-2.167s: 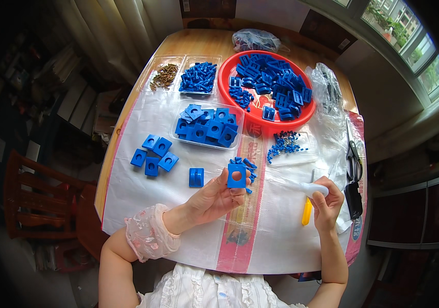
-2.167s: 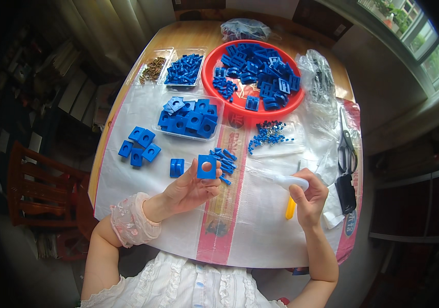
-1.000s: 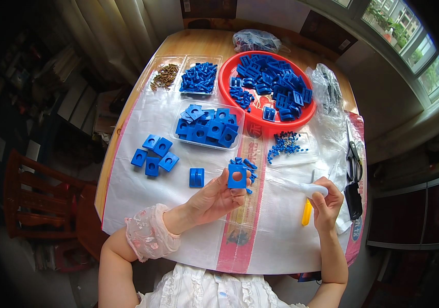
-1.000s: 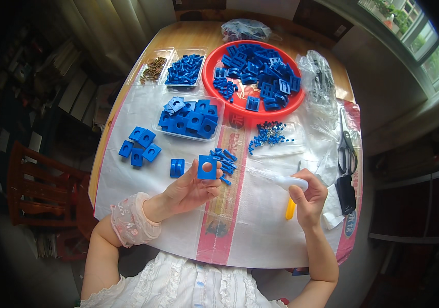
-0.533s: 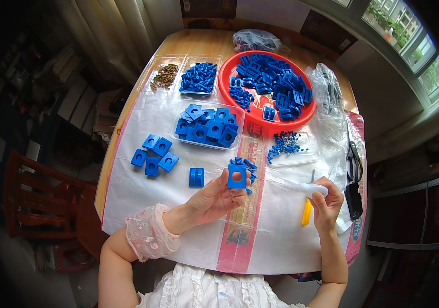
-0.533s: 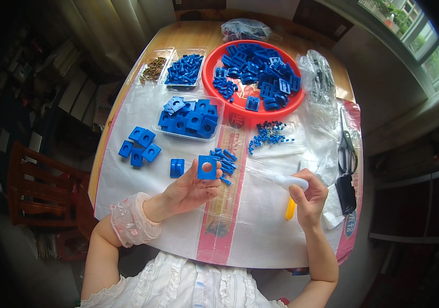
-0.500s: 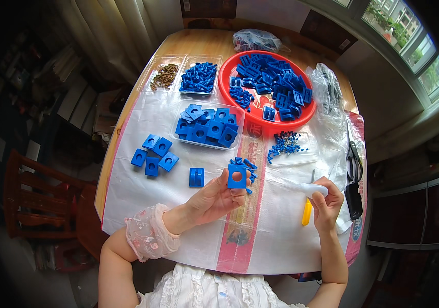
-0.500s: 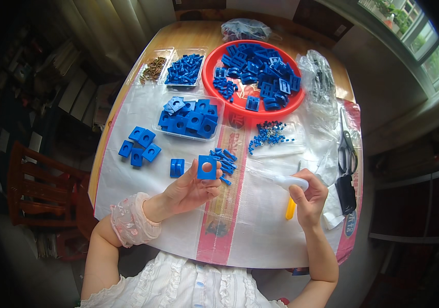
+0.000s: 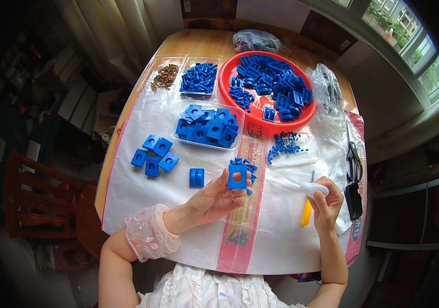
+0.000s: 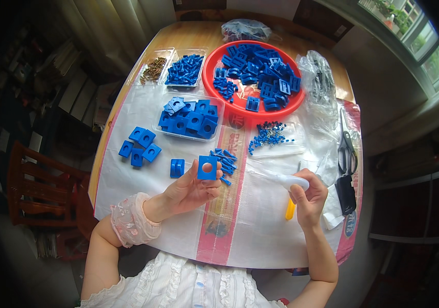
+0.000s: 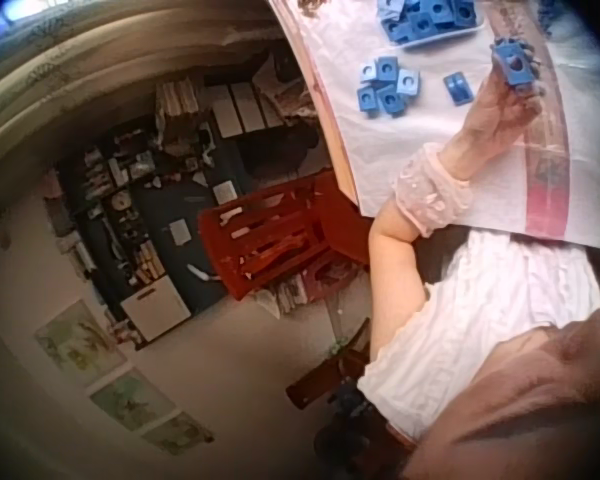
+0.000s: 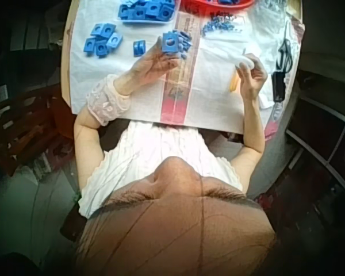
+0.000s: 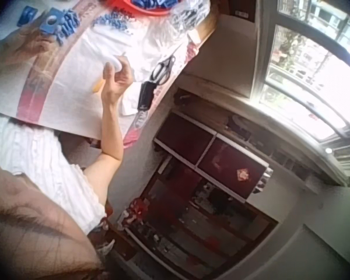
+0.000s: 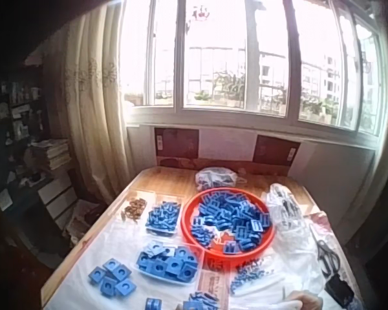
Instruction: Assemble small blue plastic parts by applying adhesive and attaching smaller red and blue components.
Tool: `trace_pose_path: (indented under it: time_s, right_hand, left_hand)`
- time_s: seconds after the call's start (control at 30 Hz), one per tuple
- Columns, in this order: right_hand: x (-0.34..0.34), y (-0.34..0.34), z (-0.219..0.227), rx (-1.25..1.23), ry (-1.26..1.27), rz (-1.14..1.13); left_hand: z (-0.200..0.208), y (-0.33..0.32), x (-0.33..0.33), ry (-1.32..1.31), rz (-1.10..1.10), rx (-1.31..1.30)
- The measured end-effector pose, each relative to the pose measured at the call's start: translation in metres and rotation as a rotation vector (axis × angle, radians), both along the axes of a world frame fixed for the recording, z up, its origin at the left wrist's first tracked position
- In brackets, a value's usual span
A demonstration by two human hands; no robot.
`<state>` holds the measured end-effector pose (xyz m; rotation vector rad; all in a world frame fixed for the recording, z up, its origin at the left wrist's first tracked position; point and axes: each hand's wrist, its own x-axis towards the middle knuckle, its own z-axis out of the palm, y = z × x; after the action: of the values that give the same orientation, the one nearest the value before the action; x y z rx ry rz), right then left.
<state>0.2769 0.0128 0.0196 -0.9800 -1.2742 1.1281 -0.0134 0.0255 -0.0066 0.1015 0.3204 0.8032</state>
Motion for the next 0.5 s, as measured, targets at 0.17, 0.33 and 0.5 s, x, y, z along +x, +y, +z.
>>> trace_pose_path:
  time_s: [0.17,0.33,0.5]
  right_hand:
    - [-0.004,0.005,0.001,-0.023,0.2,-0.049]
    - [0.006,0.01,0.013,-0.032,0.238,-0.167]
    - [0.033,0.018,0.033,0.098,0.092,-0.336]
  left_hand:
    - [0.0,0.0,-0.001,-0.026,-0.013,0.032]
    - [-0.005,0.0,0.0,-0.061,-0.028,0.064]
    - [-0.003,0.0,0.001,-0.039,-0.029,0.078]
